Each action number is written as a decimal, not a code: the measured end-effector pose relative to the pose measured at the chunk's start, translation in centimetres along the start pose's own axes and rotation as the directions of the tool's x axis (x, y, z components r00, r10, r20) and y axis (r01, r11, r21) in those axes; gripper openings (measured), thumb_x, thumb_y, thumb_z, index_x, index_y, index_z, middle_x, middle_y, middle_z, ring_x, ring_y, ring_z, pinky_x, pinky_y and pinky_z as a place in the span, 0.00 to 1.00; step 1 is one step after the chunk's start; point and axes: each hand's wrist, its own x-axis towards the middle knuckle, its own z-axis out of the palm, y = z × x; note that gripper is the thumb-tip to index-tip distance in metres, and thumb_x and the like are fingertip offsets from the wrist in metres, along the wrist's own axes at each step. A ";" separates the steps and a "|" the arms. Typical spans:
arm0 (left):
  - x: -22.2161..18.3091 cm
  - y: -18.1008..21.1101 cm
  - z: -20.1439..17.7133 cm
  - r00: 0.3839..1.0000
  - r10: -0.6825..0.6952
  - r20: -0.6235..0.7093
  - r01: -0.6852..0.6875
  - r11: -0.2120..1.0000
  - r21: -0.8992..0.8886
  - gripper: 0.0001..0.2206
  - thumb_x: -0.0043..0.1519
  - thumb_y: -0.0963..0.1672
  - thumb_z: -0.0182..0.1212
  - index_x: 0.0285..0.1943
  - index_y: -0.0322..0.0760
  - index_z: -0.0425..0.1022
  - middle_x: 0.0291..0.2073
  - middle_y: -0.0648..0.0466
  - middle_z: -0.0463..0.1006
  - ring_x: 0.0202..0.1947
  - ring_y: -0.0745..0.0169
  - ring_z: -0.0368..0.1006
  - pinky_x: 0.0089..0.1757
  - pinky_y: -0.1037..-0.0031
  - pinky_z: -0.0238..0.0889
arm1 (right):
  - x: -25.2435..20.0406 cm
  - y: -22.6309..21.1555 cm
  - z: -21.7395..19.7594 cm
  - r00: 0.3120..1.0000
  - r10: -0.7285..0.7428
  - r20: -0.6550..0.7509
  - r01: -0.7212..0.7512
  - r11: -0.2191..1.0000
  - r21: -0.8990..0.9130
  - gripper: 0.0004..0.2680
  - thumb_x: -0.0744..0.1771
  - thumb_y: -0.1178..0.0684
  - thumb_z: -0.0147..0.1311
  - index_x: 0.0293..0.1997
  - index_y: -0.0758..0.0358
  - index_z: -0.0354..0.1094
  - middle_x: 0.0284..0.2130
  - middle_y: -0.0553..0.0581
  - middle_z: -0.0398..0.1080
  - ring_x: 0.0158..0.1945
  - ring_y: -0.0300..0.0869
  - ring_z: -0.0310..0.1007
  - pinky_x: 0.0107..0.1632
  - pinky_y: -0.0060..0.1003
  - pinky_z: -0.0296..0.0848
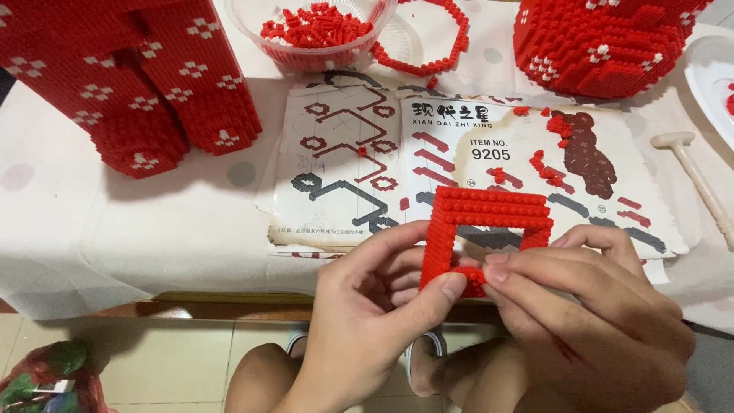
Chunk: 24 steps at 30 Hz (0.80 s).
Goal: The person assembles red plastic blocks by hand into a rectangular structure while referring to a printed instruction manual on the table.
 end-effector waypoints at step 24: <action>-0.5 0.3 0.6 0.994 0.090 0.062 -0.102 0.963 0.249 0.19 0.57 0.41 0.69 0.58 0.29 0.77 0.44 0.49 0.86 0.43 0.67 0.82 0.45 0.77 0.80 | 0.1 0.2 -1.5 0.980 0.157 0.121 -0.168 0.982 0.089 0.01 0.63 0.62 0.62 0.34 0.64 0.77 0.32 0.54 0.79 0.34 0.46 0.71 0.47 0.38 0.68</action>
